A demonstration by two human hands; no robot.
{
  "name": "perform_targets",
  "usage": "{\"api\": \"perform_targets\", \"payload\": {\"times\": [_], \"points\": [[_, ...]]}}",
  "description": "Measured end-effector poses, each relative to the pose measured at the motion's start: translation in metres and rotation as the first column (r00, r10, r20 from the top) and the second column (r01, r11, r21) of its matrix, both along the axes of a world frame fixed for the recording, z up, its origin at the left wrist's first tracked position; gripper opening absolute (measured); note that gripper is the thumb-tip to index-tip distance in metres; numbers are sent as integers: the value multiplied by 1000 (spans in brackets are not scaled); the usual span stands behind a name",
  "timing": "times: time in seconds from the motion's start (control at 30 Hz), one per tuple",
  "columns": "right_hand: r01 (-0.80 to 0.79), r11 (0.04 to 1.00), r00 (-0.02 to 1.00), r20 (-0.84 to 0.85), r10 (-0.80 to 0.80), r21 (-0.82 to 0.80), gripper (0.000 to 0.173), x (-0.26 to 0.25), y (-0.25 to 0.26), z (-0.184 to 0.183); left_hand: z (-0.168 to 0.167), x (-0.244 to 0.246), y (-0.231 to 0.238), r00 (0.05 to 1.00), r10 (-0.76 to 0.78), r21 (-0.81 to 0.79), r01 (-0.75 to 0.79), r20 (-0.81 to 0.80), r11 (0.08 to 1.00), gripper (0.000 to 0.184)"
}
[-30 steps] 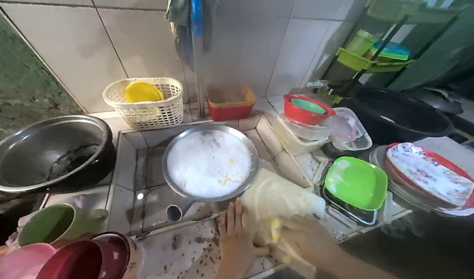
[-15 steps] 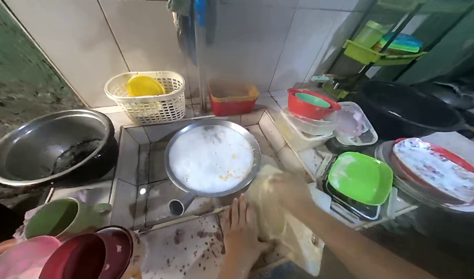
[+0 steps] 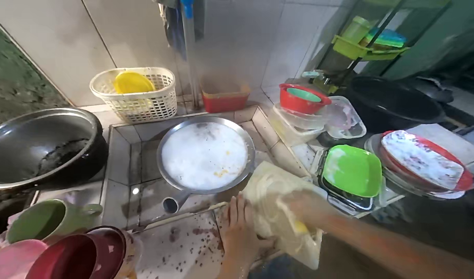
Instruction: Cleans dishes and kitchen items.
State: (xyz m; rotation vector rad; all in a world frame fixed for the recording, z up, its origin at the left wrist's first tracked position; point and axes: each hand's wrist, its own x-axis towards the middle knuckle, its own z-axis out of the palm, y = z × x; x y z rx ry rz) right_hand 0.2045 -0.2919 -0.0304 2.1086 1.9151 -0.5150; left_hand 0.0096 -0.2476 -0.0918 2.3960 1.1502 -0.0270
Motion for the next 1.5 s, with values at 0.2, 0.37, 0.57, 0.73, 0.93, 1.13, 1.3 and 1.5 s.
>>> {"api": "perform_targets", "payload": {"times": [0.2, 0.37, 0.57, 0.73, 0.93, 1.13, 1.3, 1.5], "points": [[26, 991, 996, -88, -14, 131, 24, -31, -10, -11, 0, -1, 2, 1000, 22, -31, -22, 10, 999, 112], [75, 996, 996, 54, -72, -48, 26, 17, 12, 2, -8, 0, -6, 999, 20, 94, -23, 32, 995, 110], [-172, 937, 968, -122, 217, 303, 18, -24, -51, -21, -9, -3, -3, 995, -13, 100, 3, 95, 995, 109], [708, 532, 694, -594, -407, 464, 12, 31, -116, -8, -27, -6, -4, 964, -90, 316, 8, 248, 949, 112], [923, -239, -264, -948, 177, -302, 36, -14, -142, -4, 3, -18, 15, 921, -50, -93, 93, 386, 991, 78], [836, -375, -256, -890, 377, -399, 48, -41, -106, -4, 9, -19, 42, 947, -166, 87, 148, 276, 985, 89], [906, 303, 415, -764, -494, 297, 54, -68, -41, -34, 11, -16, 46, 968, -251, 60, 249, 22, 967, 103], [580, 763, 802, -361, -475, 286, 30, -3, 35, -41, 4, -15, 42, 965, -262, 265, 257, -17, 929, 100]]}}
